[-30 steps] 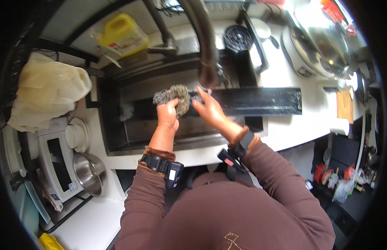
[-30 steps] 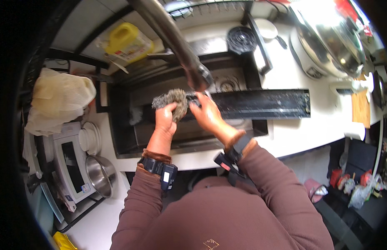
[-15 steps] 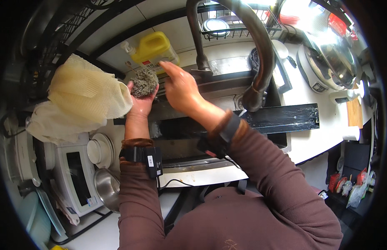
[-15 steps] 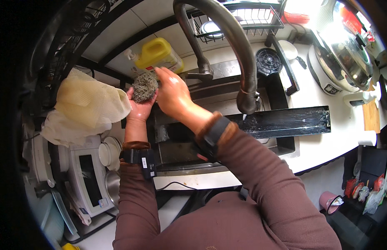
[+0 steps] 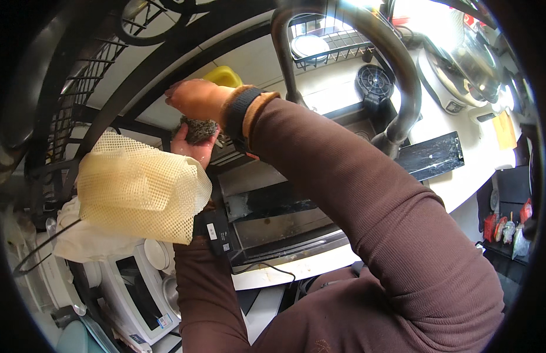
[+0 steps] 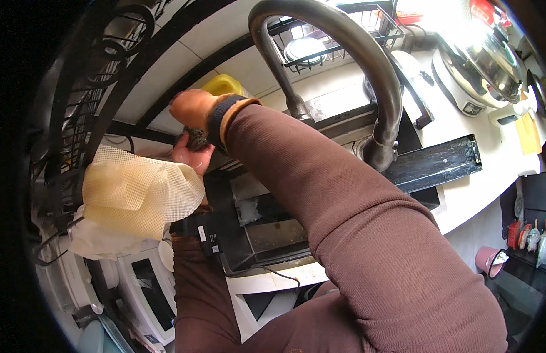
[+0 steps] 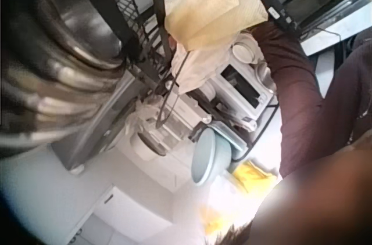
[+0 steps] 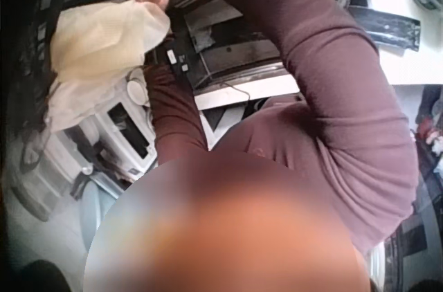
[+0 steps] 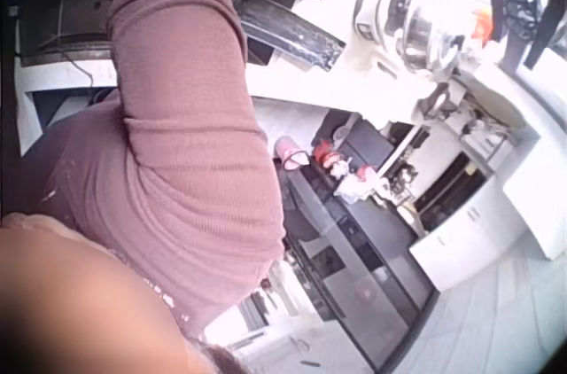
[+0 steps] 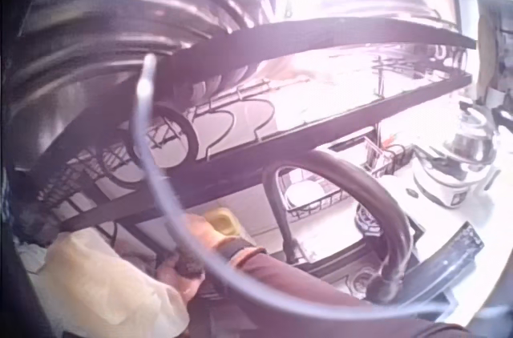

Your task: The person scrubs a long black cutting board with a steel wool pad under running water in a kitchen sink, repeatedly rinsing and scrubbing both sides. They then rinse their hands and dry them with a paper towel.

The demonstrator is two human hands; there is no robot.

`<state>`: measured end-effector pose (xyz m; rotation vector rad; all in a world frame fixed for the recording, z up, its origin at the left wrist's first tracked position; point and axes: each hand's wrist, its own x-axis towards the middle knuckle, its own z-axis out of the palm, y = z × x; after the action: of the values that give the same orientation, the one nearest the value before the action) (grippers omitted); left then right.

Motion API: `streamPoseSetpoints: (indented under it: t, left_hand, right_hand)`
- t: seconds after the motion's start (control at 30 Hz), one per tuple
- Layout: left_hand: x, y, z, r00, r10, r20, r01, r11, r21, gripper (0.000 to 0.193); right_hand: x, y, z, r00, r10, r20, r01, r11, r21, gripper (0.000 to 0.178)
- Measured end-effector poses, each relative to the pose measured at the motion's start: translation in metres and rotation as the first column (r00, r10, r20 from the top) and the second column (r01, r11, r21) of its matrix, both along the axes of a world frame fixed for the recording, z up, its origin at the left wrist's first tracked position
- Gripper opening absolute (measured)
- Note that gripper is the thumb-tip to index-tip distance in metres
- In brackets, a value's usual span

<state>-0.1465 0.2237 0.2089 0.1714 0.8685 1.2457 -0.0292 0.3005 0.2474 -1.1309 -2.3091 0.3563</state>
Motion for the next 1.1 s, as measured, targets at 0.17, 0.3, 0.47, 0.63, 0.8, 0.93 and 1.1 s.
streamPoseSetpoints:
  t: [0.17,0.3,0.47,0.63,0.8,0.93,1.1]
  left_hand:
    - [-0.002,0.006,-0.005,0.999,-0.017,-0.043,0.017,1.000,-0.014,0.043]
    - [-0.004,0.012,-0.010,0.998,-0.043,-0.041,0.044,0.999,0.023,0.043]
    - [-0.010,0.018,-0.021,0.996,-0.061,-0.069,0.068,0.993,0.096,0.044]
    - [-0.013,0.019,-0.028,0.998,-0.064,-0.020,0.066,0.992,0.104,0.040]
    - [-0.007,0.004,-0.038,0.998,-0.066,-0.013,0.067,0.993,0.097,0.044]
    - [0.000,-0.037,-0.057,0.991,0.093,-0.097,-0.096,0.995,-0.024,0.041]
    - [-0.008,-0.107,-0.067,0.994,-0.079,0.078,0.082,0.996,-0.035,0.046]
  right_hand:
    - [0.006,-0.002,0.006,0.980,0.055,0.190,-0.062,0.997,0.033,0.022]
    - [0.010,-0.004,0.012,0.962,0.092,0.256,-0.086,0.996,-0.034,0.018]
    - [0.010,-0.005,0.002,0.971,0.089,0.222,-0.103,0.993,0.051,0.019]
    - [0.007,-0.004,-0.002,0.969,0.063,0.238,-0.075,0.996,0.043,0.018]
    - [0.006,-0.036,0.002,0.989,-0.112,-0.099,0.131,0.966,0.221,0.041]
    - [0.028,-0.118,-0.022,0.775,-0.173,-0.608,0.303,0.946,0.117,0.027]
    - [0.086,-0.201,-0.082,0.544,-0.597,-0.590,0.301,0.795,-0.526,0.021]
